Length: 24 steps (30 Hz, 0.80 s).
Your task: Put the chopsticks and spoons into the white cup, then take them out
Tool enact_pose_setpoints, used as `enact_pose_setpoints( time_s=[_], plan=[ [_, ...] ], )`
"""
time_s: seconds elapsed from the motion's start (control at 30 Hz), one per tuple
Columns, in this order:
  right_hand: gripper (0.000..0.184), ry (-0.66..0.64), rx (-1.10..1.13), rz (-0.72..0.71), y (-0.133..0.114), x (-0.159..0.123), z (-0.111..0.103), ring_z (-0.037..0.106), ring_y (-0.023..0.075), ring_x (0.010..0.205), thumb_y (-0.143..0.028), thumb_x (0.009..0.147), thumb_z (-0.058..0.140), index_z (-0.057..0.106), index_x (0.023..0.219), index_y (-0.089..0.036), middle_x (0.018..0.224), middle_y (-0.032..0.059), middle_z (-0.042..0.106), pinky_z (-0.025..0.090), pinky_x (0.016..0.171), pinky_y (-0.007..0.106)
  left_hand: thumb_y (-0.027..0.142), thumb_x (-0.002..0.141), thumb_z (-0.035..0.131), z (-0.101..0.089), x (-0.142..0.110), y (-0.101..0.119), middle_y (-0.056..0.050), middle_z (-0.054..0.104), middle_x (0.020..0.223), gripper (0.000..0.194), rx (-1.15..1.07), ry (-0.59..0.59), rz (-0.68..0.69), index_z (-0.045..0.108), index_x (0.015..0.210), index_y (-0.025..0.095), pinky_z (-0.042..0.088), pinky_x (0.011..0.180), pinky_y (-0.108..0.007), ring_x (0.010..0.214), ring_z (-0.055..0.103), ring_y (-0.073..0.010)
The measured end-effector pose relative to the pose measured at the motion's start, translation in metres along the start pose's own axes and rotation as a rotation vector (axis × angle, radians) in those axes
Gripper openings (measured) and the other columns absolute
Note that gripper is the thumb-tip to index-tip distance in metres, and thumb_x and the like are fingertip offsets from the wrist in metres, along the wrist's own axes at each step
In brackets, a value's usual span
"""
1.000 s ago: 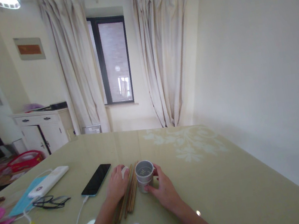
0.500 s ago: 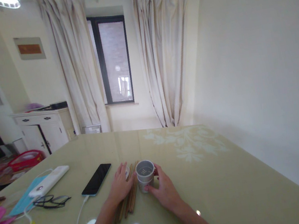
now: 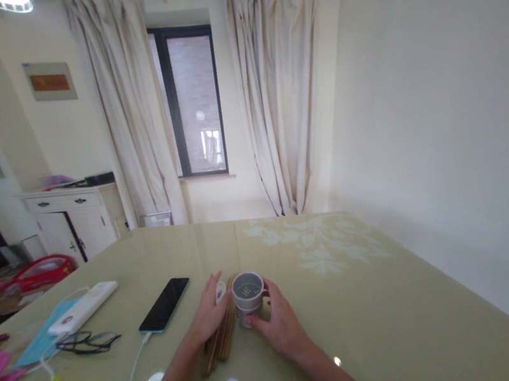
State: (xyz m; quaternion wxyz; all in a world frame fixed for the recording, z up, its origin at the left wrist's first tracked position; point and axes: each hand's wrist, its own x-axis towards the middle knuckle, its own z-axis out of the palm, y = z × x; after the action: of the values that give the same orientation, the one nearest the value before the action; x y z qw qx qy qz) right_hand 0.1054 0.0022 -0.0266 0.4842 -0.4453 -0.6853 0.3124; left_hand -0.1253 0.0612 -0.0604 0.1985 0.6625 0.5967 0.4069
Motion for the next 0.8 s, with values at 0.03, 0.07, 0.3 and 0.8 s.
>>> enact_pose_setpoints(
  time_s=[0.03, 0.07, 0.3, 0.8],
  plan=[
    [0.084, 0.001, -0.004, 0.0, 0.0, 0.0, 0.0, 0.064, 0.0316, 0.128, -0.016, 0.072, 0.084, 0.048, 0.147, -0.023, 0.143, 0.0132, 0.064, 0.05, 0.11, 0.05, 0.06, 0.096, 0.05, 0.001, 0.0, 0.0, -0.021, 0.035, 0.171, 0.078, -0.022, 0.005, -0.002, 0.043, 0.158, 0.013, 0.024, 0.131, -0.053, 0.161, 0.029, -0.0331],
    [0.084, 0.002, -0.007, 0.001, 0.001, 0.0, 0.0, 0.064, 0.0317, 0.128, -0.016, 0.072, 0.084, 0.047, 0.147, -0.023, 0.144, 0.0135, 0.064, 0.05, 0.111, 0.05, 0.059, 0.096, 0.05, 0.001, 0.0, 0.0, -0.02, 0.034, 0.172, 0.076, -0.042, 0.012, -0.004, 0.043, 0.158, 0.014, 0.024, 0.132, -0.053, 0.161, 0.028, -0.0324],
    [0.084, 0.001, -0.011, -0.004, 0.002, 0.0, 0.001, 0.064, 0.032, 0.129, -0.017, 0.072, 0.084, 0.047, 0.148, -0.024, 0.145, 0.0136, 0.064, 0.049, 0.112, 0.051, 0.056, 0.1, 0.047, 0.005, 0.0, -0.002, -0.018, 0.033, 0.172, 0.067, -0.02, 0.031, 0.007, 0.048, 0.155, 0.018, 0.023, 0.131, -0.056, 0.161, 0.028, -0.033],
    [0.081, -0.006, 0.04, -0.035, -0.009, 0.0, -0.003, 0.063, 0.0316, 0.133, -0.019, 0.075, 0.085, 0.049, 0.147, -0.025, 0.144, 0.0118, 0.067, 0.047, 0.116, 0.051, 0.049, 0.101, 0.048, -0.012, -0.02, 0.02, -0.006, 0.029, 0.175, 0.065, 0.465, -0.188, 0.206, 0.041, 0.164, 0.033, 0.026, 0.128, -0.06, 0.161, 0.028, -0.0371]
  ],
)
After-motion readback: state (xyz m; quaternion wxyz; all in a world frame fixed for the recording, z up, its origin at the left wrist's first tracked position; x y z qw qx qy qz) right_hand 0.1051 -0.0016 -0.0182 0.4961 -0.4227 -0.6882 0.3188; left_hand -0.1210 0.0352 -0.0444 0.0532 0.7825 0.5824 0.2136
